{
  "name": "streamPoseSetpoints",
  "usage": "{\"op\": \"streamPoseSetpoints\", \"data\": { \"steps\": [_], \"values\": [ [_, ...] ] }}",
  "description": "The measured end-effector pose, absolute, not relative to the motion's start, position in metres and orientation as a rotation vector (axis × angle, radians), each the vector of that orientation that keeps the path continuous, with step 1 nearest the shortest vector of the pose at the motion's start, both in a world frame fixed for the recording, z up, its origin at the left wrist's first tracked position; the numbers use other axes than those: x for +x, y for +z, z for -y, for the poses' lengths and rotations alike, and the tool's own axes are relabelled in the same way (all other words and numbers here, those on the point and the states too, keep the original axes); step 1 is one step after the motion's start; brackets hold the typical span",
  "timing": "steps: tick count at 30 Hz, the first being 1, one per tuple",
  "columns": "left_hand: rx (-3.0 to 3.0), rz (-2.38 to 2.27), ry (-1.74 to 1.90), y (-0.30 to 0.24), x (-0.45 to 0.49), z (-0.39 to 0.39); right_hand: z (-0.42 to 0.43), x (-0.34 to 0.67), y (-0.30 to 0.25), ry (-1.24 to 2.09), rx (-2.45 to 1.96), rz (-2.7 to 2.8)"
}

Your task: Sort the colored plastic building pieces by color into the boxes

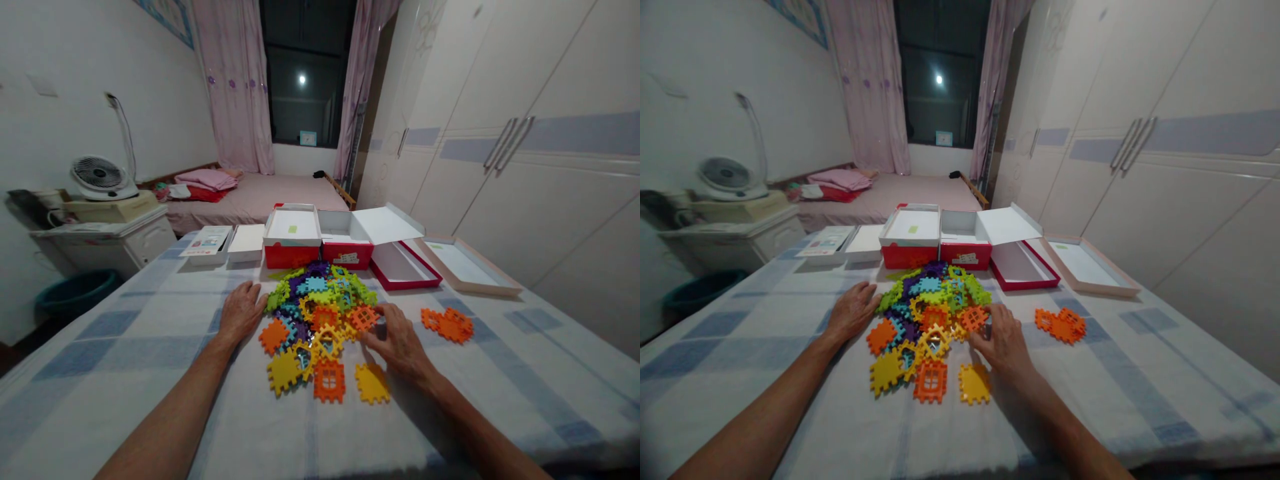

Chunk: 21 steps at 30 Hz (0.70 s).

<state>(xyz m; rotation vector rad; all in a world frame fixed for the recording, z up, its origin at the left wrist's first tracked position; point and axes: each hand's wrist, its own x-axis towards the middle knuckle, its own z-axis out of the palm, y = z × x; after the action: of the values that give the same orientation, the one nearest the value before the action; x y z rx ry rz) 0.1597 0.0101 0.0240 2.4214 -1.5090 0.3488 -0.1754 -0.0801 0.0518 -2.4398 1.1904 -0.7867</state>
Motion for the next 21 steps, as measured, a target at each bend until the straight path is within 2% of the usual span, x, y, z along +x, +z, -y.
{"op": "streamPoseSetpoints", "data": {
  "steps": [6,15,21],
  "values": [
    [2.413,1.525,0.333,0.026,0.159,-0.011,0.066,-0.171,0.071,-0.723,-2.166,-1.032],
    [2.405,1.508,0.325,0.024,0.160,-0.010,0.068,-0.109,0.049,-0.779,-2.348,-0.860],
    [2.396,1.509,0.326,0.022,0.161,-0.009,0.064,-0.104,0.059,-0.652,-2.407,-0.876]
  ]
}}
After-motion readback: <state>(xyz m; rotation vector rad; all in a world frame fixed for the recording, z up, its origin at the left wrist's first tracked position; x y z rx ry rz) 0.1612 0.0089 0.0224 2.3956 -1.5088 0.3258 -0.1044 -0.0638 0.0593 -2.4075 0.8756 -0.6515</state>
